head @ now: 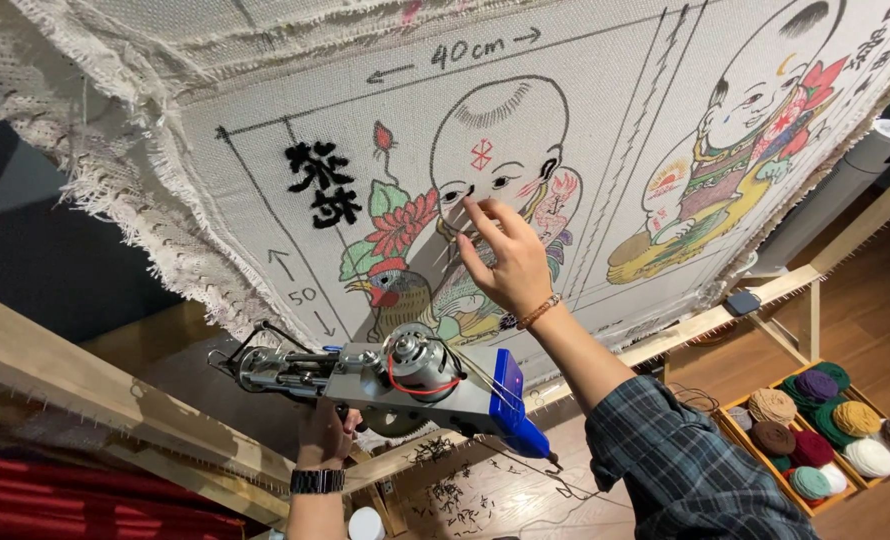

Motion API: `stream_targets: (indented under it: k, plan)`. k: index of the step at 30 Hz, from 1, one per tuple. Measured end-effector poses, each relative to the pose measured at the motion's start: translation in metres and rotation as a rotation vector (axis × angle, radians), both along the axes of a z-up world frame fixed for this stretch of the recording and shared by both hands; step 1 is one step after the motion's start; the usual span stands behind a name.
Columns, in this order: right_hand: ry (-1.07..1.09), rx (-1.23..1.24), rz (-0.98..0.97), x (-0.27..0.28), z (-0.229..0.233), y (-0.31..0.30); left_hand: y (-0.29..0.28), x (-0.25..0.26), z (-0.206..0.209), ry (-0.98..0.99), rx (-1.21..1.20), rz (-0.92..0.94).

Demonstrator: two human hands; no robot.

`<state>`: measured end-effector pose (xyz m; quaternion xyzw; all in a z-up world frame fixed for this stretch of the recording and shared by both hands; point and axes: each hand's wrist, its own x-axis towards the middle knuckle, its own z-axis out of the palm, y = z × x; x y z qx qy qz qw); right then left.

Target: Using a tufting gun and a pick tool to create a rug on a vertical frame

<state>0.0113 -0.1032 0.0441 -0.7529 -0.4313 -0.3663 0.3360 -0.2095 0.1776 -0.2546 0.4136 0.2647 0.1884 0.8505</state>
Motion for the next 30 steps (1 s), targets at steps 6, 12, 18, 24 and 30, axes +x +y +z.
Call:
stream_targets:
  k: [6,12,18,24,30]
  plan:
    - [-0.033,0.107,0.053,-0.002,0.0,0.0,-0.008,-0.012,0.027,0.103,0.114,0.021]
    - [-0.061,0.111,0.029,0.002,-0.002,0.004,0.01,-0.022,-0.015,-0.436,0.342,-0.238]
    - [-0.049,0.095,0.074,0.011,-0.011,0.003,-0.023,-0.037,0.049,-0.019,2.095,0.386]
    - [0.171,0.306,0.172,0.019,-0.01,0.005,-0.023,-0.044,0.032,-0.169,1.378,0.008]
    - [0.168,0.288,0.094,0.025,-0.008,0.016,-0.018,-0.054,0.02,0.136,1.514,0.007]
